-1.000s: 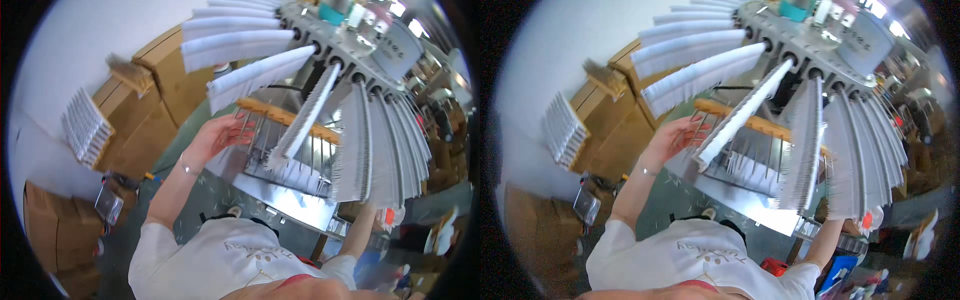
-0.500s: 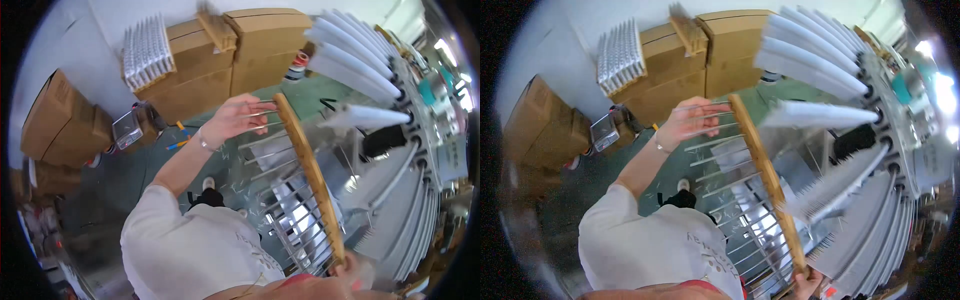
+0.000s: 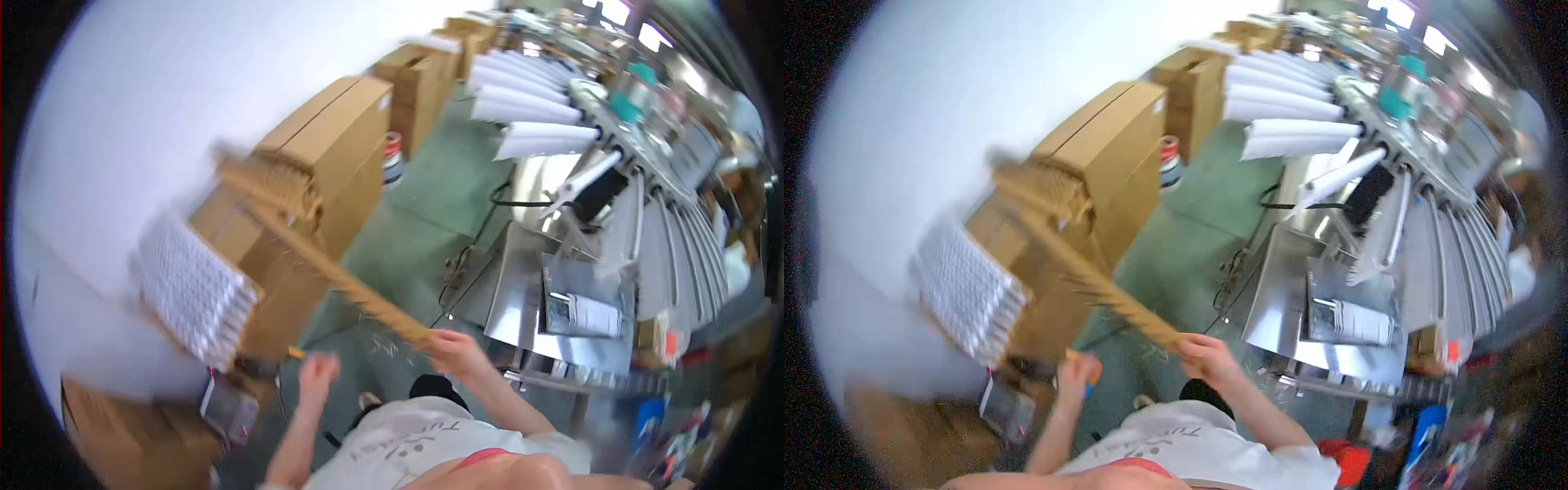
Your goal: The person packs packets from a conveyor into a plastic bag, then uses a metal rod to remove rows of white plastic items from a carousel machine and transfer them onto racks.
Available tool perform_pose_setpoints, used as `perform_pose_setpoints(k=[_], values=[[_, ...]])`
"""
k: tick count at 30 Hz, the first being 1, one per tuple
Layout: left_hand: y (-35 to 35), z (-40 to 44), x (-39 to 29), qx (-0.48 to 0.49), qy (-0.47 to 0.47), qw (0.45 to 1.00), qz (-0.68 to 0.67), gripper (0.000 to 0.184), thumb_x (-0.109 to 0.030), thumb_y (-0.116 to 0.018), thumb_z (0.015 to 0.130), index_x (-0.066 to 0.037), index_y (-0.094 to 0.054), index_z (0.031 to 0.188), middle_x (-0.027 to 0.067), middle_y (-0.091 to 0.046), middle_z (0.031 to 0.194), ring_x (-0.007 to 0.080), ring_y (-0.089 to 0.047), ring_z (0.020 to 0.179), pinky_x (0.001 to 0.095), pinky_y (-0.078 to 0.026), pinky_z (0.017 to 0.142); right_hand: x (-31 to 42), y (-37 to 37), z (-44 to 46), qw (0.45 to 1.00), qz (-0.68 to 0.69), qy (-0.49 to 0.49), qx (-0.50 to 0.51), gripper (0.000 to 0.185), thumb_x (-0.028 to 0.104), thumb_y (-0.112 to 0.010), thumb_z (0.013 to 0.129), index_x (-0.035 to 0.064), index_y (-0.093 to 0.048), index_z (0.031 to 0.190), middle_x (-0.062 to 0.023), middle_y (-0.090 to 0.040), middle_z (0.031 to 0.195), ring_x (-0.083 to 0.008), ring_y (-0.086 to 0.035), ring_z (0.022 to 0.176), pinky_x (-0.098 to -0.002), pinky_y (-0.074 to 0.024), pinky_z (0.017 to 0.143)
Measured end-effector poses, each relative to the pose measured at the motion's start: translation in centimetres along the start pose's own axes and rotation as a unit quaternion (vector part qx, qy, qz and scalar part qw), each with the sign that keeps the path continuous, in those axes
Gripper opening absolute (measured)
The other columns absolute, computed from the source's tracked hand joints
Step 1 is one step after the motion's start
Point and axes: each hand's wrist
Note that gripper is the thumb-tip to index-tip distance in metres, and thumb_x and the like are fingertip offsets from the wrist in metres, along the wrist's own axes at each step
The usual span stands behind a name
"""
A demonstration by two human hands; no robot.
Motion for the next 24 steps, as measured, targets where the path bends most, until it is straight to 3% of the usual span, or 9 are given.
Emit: perform_pose_setpoints(k=[2,4,6,10,12,14,20,22,24], values=[[3.8,-5.0,7.9,0.007,0.031,0.965,0.259,0.019,-0.017,-0.066,0.078,-0.001,-0.056,0.077,0.0120,-0.060,0.072,0.0234,-0.058,0.065,0.0346,-0.045,0.060,-2.1,-2.5,7.2,0.994,0.049,-0.017,0.096,0.038,0.023,-0.059,0.088,0.0001,-0.053,0.118,-0.0099,-0.063,0.098,-0.0046,-0.037,0.048,-0.0200,-0.0277,0.041],[9.5,-11.2,23.3,0.112,0.117,0.815,0.557,0.021,-0.024,-0.059,0.083,-0.003,-0.058,0.085,0.0181,-0.058,0.081,0.0285,-0.059,0.076,0.0433,-0.045,0.066,-3.2,-6.0,13.5,0.991,0.062,-0.038,0.114,0.035,0.022,-0.059,0.088,-0.0005,-0.055,0.115,-0.0097,-0.063,0.093,-0.0050,-0.036,0.047,-0.0204,-0.0269,0.040],[13.7,-15.7,26.1,0.137,0.272,0.759,0.575,0.024,-0.027,-0.058,0.083,-0.004,-0.059,0.088,0.0173,-0.059,0.085,0.0284,-0.059,0.080,0.0429,-0.045,0.070,-3.9,-7.8,19.9,0.989,0.062,-0.053,0.120,0.029,0.021,-0.059,0.088,-0.0008,-0.057,0.107,-0.0088,-0.062,0.085,-0.0059,-0.037,0.045,-0.0211,-0.0263,0.039],[19.5,-23.7,29.1,-0.030,0.438,0.754,0.488,0.030,-0.033,-0.055,0.083,-0.006,-0.060,0.095,0.0158,-0.060,0.093,0.0284,-0.058,0.088,0.0421,-0.045,0.078,-4.0,-10.6,31.0,0.991,-0.021,-0.081,0.105,0.023,0.022,-0.056,0.088,-0.0007,-0.061,0.088,-0.0015,-0.047,0.053,-0.0076,-0.037,0.041,-0.0226,-0.0257,0.037],[19.2,-27.2,29.5,-0.117,0.413,0.761,0.485,0.033,-0.036,-0.054,0.083,-0.007,-0.060,0.098,0.0150,-0.060,0.097,0.0284,-0.058,0.092,0.0416,-0.046,0.082,-5.4,-9.0,38.6,0.969,0.045,-0.134,0.202,0.019,0.016,-0.056,0.087,0.0041,-0.057,0.102,-0.0075,-0.059,0.083,-0.0083,-0.033,0.045,-0.0225,-0.0248,0.040],[16.8,-21.1,17.1,0.128,0.250,0.699,0.658,0.028,-0.030,-0.053,0.083,-0.007,-0.061,0.097,0.0128,-0.062,0.100,0.0268,-0.059,0.092,0.0444,-0.044,0.086,-4.9,-11.4,42.5,0.976,0.023,-0.123,0.177,0.023,0.017,-0.053,0.090,0.0047,-0.056,0.109,-0.0076,-0.059,0.089,-0.0074,-0.031,0.046,-0.0213,-0.0237,0.040],[10.7,-17.8,34.6,0.116,0.564,0.590,0.565,0.032,-0.029,-0.051,0.084,-0.010,-0.063,0.107,0.0095,-0.062,0.110,0.0295,-0.057,0.105,0.0422,-0.039,0.094,-3.9,-13.4,51.4,0.963,0.132,-0.186,0.141,0.024,0.019,-0.051,0.092,0.0046,-0.054,0.111,-0.0091,-0.058,0.094,-0.0076,-0.033,0.048,-0.0208,-0.0258,0.042],[7.9,-10.1,17.3,-0.028,0.518,0.783,0.342,0.034,-0.026,-0.049,0.084,-0.009,-0.060,0.112,0.0115,-0.062,0.111,0.0304,-0.056,0.108,0.0407,-0.041,0.093,-4.2,-12.2,53.7,0.967,0.120,-0.137,0.176,0.028,0.020,-0.052,0.092,0.0050,-0.052,0.115,-0.0137,-0.058,0.107,-0.0110,-0.042,0.056,-0.0235,-0.0339,0.047],[4.0,-16.0,22.9,-0.183,0.311,0.913,0.192,0.035,-0.027,-0.050,0.085,-0.008,-0.060,0.112,0.0122,-0.064,0.105,0.0304,-0.058,0.105,0.0416,-0.044,0.090,-3.7,-12.6,53.9,0.963,0.152,-0.144,0.171,0.033,0.025,-0.050,0.093,0.0043,-0.050,0.119,-0.0152,-0.056,0.110,-0.0146,-0.047,0.064,-0.0248,-0.0389,0.054]])
Point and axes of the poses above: each hand's wrist, its own z-axis towards the middle knuckle, its own y-axis out of the back of the hand, x = y × z
